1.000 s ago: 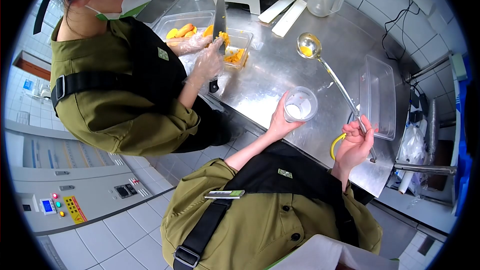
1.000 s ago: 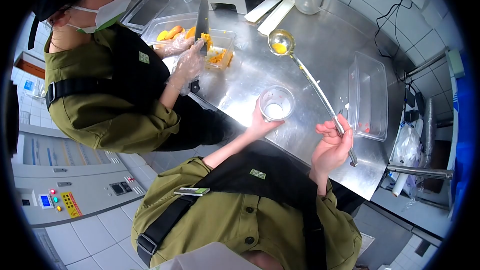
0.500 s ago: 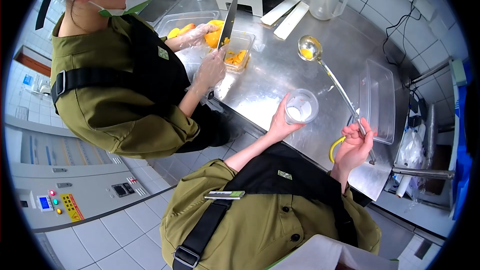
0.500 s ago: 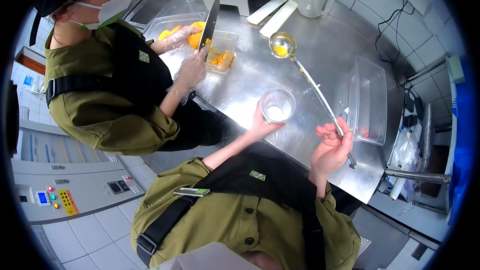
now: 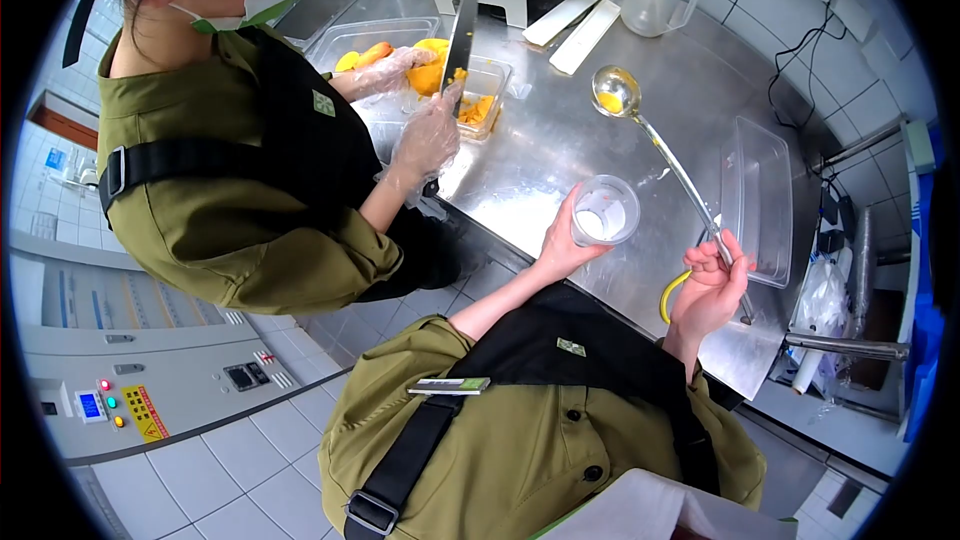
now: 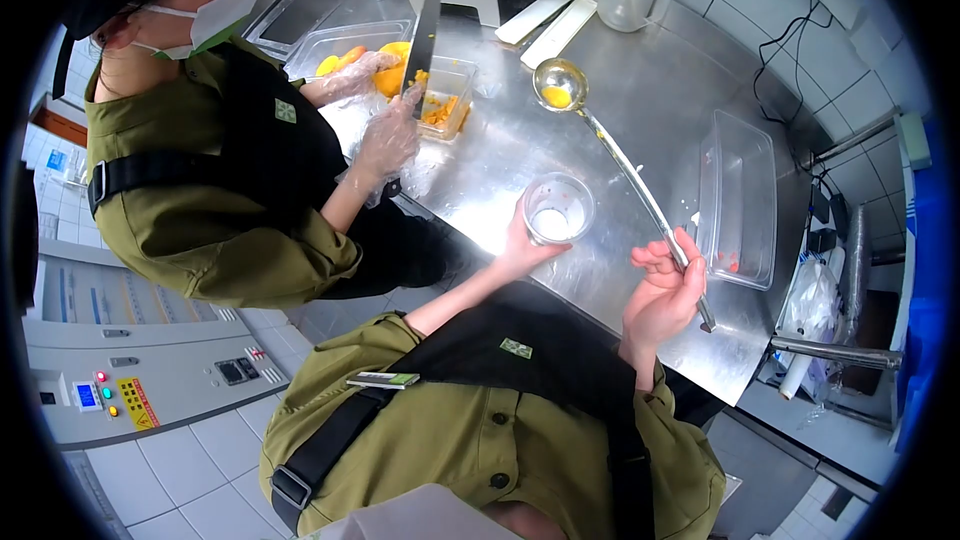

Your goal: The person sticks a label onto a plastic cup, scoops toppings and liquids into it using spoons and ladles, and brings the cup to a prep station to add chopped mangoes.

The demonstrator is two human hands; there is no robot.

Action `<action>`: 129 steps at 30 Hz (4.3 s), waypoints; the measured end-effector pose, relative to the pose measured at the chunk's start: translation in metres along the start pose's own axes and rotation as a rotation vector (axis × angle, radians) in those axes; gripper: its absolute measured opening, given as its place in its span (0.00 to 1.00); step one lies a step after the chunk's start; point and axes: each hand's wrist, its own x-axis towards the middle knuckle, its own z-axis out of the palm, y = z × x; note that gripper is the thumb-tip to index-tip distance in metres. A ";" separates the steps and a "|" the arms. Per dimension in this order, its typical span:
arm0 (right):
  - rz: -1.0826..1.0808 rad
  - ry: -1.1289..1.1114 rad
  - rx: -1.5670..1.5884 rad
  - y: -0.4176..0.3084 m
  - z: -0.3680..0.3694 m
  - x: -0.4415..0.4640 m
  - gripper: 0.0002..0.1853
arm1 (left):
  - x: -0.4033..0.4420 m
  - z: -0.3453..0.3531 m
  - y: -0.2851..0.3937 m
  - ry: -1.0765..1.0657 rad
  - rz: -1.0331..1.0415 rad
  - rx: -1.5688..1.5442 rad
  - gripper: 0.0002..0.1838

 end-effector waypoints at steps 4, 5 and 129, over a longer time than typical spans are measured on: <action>0.002 -0.009 0.003 0.000 0.001 0.001 0.22 | 0.000 0.000 -0.002 0.007 0.017 -0.003 0.54; 0.002 -0.011 0.005 0.000 0.001 0.001 0.22 | 0.001 0.000 -0.002 0.005 0.026 -0.006 0.54; 0.008 -0.168 -0.080 0.008 0.028 0.038 0.22 | 0.120 -0.152 -0.060 0.788 -0.511 -0.662 0.11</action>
